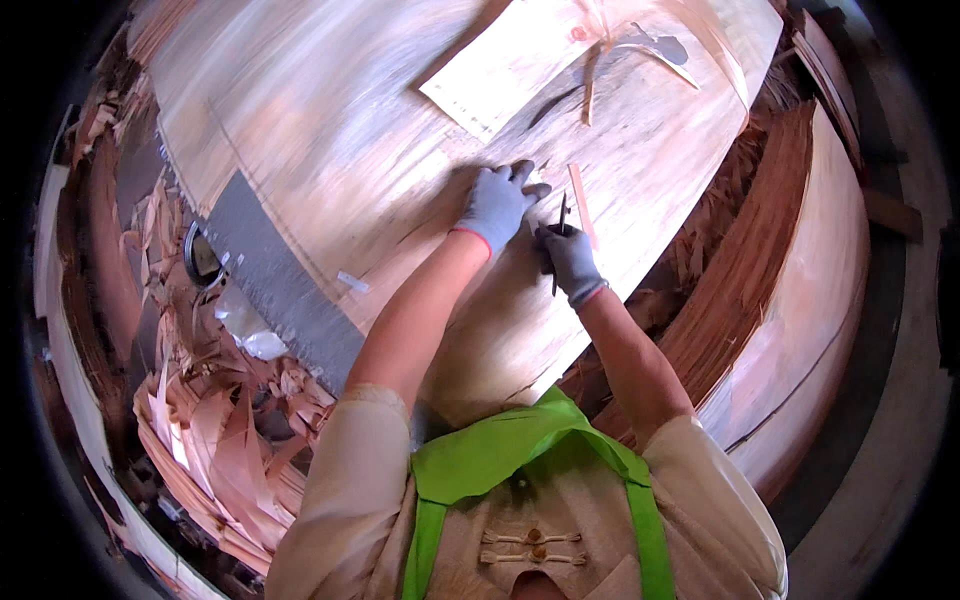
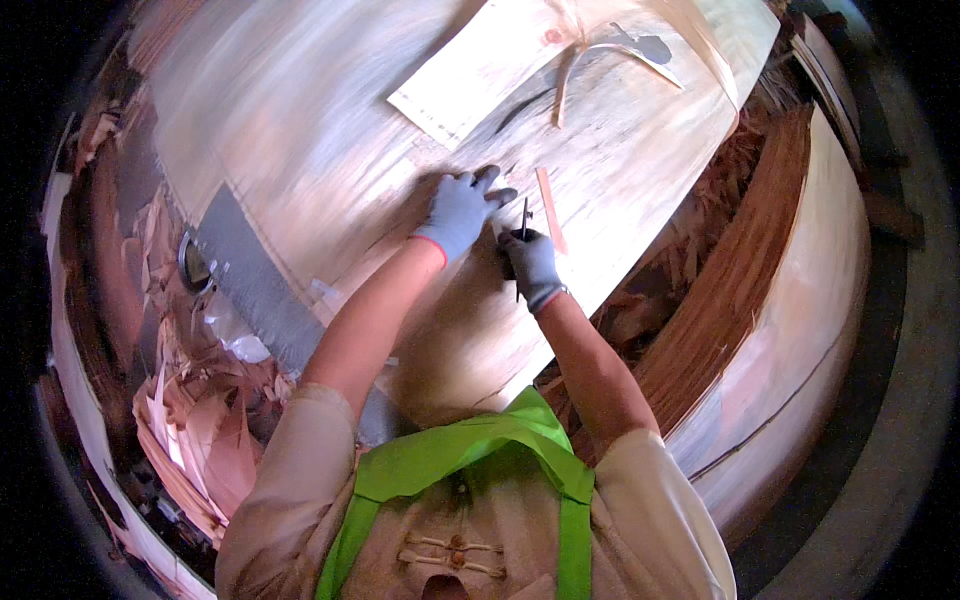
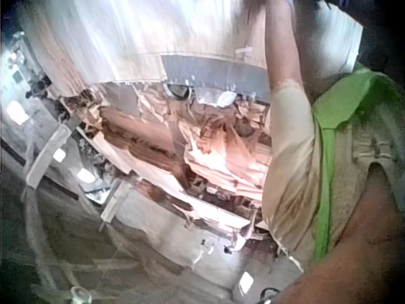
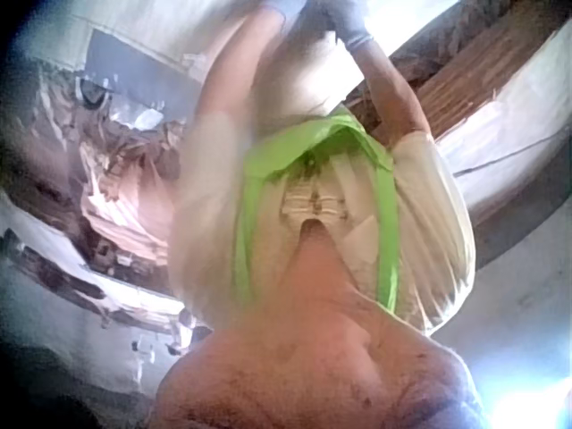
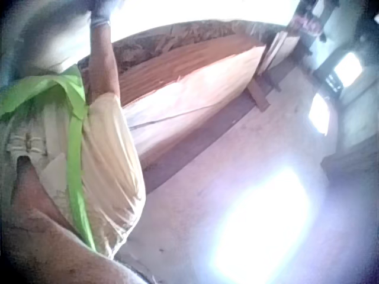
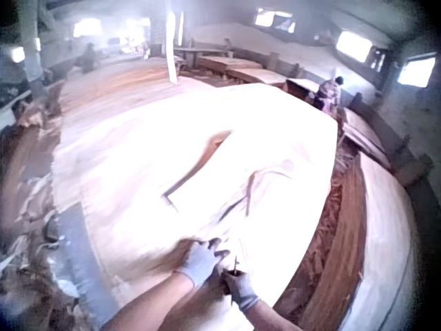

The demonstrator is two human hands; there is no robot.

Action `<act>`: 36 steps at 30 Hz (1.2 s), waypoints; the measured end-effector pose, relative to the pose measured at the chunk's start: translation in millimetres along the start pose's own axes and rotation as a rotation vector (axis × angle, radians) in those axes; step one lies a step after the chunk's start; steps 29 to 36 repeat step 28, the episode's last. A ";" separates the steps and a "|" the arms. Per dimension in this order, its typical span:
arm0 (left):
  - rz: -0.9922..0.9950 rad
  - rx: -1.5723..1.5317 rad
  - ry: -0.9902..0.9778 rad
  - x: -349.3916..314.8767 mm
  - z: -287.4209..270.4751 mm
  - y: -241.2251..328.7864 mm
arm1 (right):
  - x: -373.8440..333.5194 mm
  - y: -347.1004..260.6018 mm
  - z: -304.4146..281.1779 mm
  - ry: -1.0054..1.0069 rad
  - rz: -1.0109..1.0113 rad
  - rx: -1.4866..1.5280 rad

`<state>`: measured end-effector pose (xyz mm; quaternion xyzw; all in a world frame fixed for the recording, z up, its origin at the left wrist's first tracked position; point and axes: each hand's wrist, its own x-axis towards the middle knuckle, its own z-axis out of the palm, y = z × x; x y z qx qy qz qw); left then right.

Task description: The person trims and measures large wood veneer sheets using a hand-held blade and a measuring tape, moving the sheets between stacks and a metal work table.

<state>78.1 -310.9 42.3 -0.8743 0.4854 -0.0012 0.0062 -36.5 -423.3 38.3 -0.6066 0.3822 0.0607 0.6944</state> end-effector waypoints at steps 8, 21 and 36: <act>-0.316 -0.542 0.369 -115.4 -7.7 0.9 | -36.7 14.8 2.5 -0.274 -0.033 -0.131; -0.156 -0.217 0.229 -138.5 25.3 45.1 | -28.3 9.2 30.7 -0.217 0.003 -0.464; -0.205 -0.505 0.222 -144.8 24.0 25.9 | -68.2 47.8 57.7 -0.113 -0.029 -0.145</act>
